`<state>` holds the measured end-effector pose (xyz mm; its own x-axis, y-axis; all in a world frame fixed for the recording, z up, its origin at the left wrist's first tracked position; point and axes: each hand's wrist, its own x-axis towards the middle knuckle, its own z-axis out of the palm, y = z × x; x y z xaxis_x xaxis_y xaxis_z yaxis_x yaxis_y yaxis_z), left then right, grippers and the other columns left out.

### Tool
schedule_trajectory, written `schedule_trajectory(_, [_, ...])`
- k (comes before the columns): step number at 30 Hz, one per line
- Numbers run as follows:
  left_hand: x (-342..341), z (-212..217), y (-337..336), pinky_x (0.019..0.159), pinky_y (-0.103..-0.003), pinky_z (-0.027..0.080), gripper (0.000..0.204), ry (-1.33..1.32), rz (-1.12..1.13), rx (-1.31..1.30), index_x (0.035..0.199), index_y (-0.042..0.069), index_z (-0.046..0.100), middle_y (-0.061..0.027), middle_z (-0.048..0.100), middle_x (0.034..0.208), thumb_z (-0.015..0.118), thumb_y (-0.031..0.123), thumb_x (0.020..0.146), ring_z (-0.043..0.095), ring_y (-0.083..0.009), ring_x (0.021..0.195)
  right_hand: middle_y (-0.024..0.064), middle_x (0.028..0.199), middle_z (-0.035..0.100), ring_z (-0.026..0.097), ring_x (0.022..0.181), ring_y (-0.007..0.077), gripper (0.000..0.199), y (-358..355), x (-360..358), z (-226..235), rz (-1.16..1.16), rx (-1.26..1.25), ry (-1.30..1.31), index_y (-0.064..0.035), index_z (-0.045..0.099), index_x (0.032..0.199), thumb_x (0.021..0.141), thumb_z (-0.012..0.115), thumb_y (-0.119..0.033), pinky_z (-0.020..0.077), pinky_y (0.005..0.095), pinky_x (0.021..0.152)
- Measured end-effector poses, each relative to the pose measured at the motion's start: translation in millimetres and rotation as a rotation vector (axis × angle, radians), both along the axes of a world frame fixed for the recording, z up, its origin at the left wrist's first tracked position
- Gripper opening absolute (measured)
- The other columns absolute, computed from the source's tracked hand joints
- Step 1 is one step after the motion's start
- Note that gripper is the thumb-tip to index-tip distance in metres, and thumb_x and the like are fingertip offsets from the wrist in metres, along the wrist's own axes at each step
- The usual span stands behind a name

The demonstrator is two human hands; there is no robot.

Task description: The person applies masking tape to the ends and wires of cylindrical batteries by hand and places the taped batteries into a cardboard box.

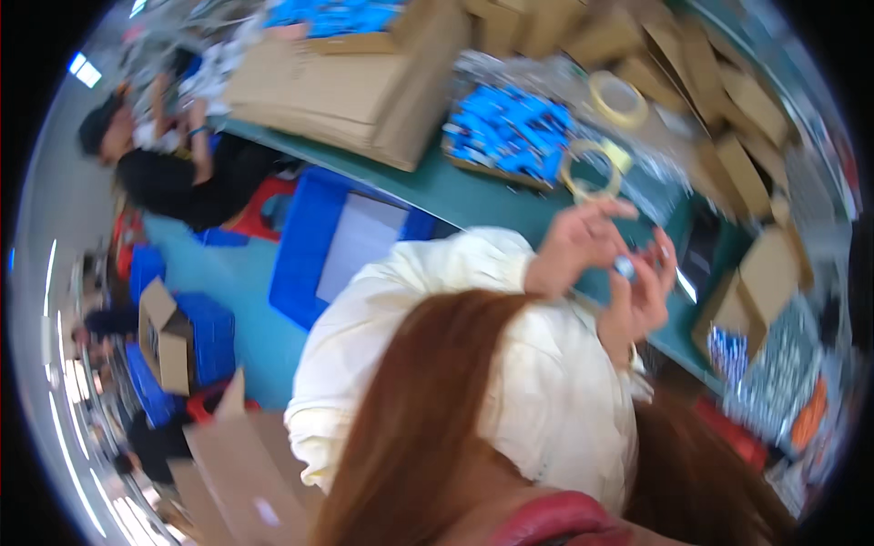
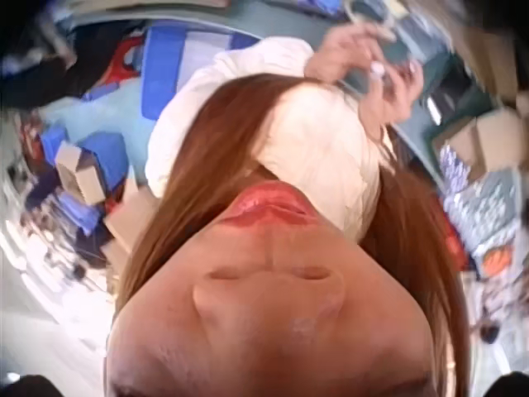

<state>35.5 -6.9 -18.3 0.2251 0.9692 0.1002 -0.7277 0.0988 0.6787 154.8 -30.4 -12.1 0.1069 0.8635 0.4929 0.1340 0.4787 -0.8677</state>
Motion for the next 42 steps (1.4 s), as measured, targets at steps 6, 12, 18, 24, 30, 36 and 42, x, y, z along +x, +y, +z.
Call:
schedule_trajectory(6, [-11, 0, -8, 0.078, -0.024, 0.043, 0.057, 0.046, -0.034, 0.006, 0.124, 0.002, 0.043, -0.0039, 0.059, 0.08, 0.066, 0.001, 0.072, 0.057, -0.0095, 0.078, 0.0208, 0.128, 0.042, 0.046, 0.111, 0.03, 0.018, -2, -5, -15, 0.012, 0.031, 0.085, 0.0025, 0.064, 0.087, 0.07, 0.066, 0.001, 0.0366, 0.0367, 0.094])
schedule_trajectory(12, [-26, -7, -4, 0.071, -0.022, 0.044, 0.054, -0.097, -0.179, -0.059, 0.124, 0.001, 0.042, -0.0031, 0.057, 0.081, 0.066, 0.007, 0.076, 0.056, -0.0092, 0.077, 0.0207, 0.126, 0.043, 0.047, 0.11, 0.0297, 0.017, 7, -17, -21, 0.085, 0.114, 0.085, 0.003, 0.064, 0.088, 0.073, 0.068, -0.003, 0.0372, 0.0385, 0.094])
schedule_trajectory(18, [-28, -5, -2, 0.073, -0.022, 0.044, 0.057, -0.014, -0.129, -0.02, 0.124, 0.002, 0.043, -0.0042, 0.058, 0.084, 0.068, 0.004, 0.073, 0.056, -0.0093, 0.08, 0.0197, 0.125, 0.045, 0.047, 0.111, 0.031, 0.017, 9, -20, -15, 0.065, 0.106, 0.076, 0.0023, 0.064, 0.089, 0.074, 0.067, -0.004, 0.0378, 0.0396, 0.093])
schedule_trajectory(24, [-30, -2, -3, 0.079, -0.027, 0.049, 0.065, 0.123, -0.055, 0.048, 0.123, 0.001, 0.043, -0.0083, 0.058, 0.088, 0.07, -0.009, 0.065, 0.058, -0.0133, 0.087, 0.0204, 0.125, 0.045, 0.049, 0.103, 0.0275, 0.015, 15, -11, -17, 0.069, 0.115, 0.078, 0.0011, 0.064, 0.088, 0.075, 0.067, -0.006, 0.0407, 0.037, 0.085])
schedule_trajectory(30, [-29, 2, -4, 0.081, -0.03, 0.05, 0.065, 0.222, 0.055, 0.153, 0.122, 0.0, 0.043, -0.0089, 0.059, 0.087, 0.07, -0.012, 0.064, 0.06, -0.0161, 0.088, 0.0202, 0.124, 0.046, 0.047, 0.103, 0.0272, 0.033, 21, -13, -18, 0.161, 0.198, 0.2, 0.0017, 0.064, 0.084, 0.075, 0.068, -0.03, 0.0392, 0.038, 0.086])
schedule_trajectory(36, [-24, 9, -4, 0.08, -0.032, 0.049, 0.062, 0.364, 0.143, 0.257, 0.122, 0.003, 0.046, -0.0071, 0.061, 0.083, 0.07, -0.007, 0.065, 0.06, -0.0158, 0.088, 0.0204, 0.124, 0.046, 0.047, 0.106, 0.027, 0.028, 24, -5, -18, 0.173, 0.105, 0.186, 0.0019, 0.064, 0.083, 0.081, 0.06, -0.026, 0.038, 0.0381, 0.09])
schedule_trajectory(42, [-22, 12, -9, 0.077, -0.031, 0.051, 0.06, 0.501, 0.287, 0.294, 0.121, 0.004, 0.048, -0.0063, 0.064, 0.086, 0.07, -0.004, 0.066, 0.061, -0.0154, 0.087, 0.0171, 0.131, 0.041, 0.04, 0.116, 0.0232, 0.033, 39, 8, -20, 0.434, -0.181, 0.388, 0.0088, 0.06, 0.087, 0.08, 0.059, -0.023, 0.0315, 0.0394, 0.098])
